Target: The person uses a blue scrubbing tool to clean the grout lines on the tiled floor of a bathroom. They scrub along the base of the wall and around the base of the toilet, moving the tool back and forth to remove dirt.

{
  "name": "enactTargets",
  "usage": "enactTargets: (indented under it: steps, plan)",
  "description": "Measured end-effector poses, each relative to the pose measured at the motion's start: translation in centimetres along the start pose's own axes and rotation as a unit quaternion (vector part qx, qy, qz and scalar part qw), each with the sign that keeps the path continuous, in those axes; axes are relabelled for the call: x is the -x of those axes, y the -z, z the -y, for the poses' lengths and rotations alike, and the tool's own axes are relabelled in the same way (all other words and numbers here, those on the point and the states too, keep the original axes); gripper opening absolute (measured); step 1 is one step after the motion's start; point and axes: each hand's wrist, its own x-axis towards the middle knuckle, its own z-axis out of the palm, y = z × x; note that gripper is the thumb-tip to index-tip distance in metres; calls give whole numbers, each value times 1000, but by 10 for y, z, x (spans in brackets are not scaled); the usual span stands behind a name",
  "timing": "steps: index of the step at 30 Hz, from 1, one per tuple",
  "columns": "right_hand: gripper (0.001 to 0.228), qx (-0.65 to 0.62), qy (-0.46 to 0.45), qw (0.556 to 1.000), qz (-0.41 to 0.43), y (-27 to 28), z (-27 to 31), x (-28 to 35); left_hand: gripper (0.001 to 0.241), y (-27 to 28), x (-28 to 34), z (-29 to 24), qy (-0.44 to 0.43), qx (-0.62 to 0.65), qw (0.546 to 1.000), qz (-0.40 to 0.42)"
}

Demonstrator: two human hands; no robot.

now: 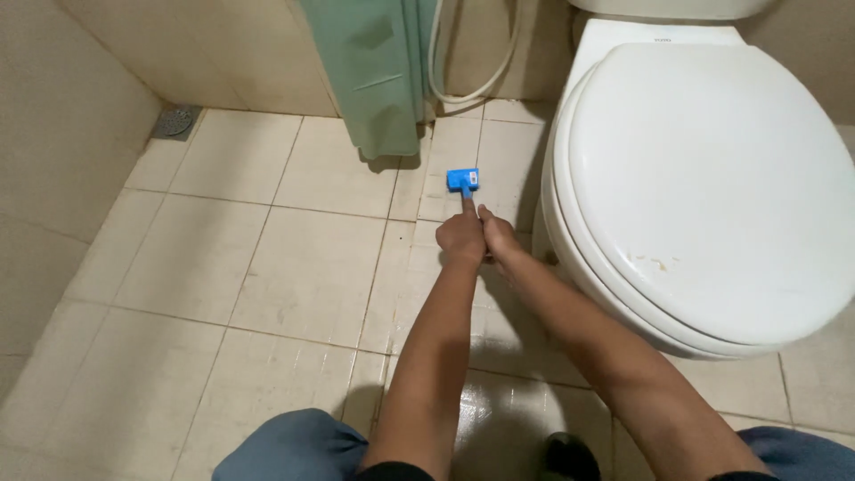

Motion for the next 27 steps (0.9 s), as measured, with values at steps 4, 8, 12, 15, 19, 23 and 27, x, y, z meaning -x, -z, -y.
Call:
enactTargets:
  steps: [4, 8, 12, 15, 19, 23, 27]
  plan:
    - [53, -12, 6, 1000, 22, 1, -12, -12, 62, 5, 8, 6, -22, -19, 1000, -3]
    - [62, 16, -1, 1000, 19, -4, -5, 8, 65, 14, 12, 9, -27, -38, 999, -5]
    - [56, 7, 17, 1000, 24, -8, 3, 26, 69, 12, 9, 10, -37, -31, 999, 17]
    - [53, 10, 5, 1000, 2, -8, 4, 27, 63, -11, -3, 12, -49, -31, 998, -13]
    - [52, -17, 110, 994, -4, 2, -34, -42, 68, -8, 13, 10, -55, -57, 997, -9]
    - [47, 55, 124, 991, -18, -4, -20, -17, 34, -13, 30, 21, -80, -47, 996, -13]
    - [48, 130, 99, 986, -40, -17, -11, -6, 25, 5, 38, 28, -37, -29, 999, 7]
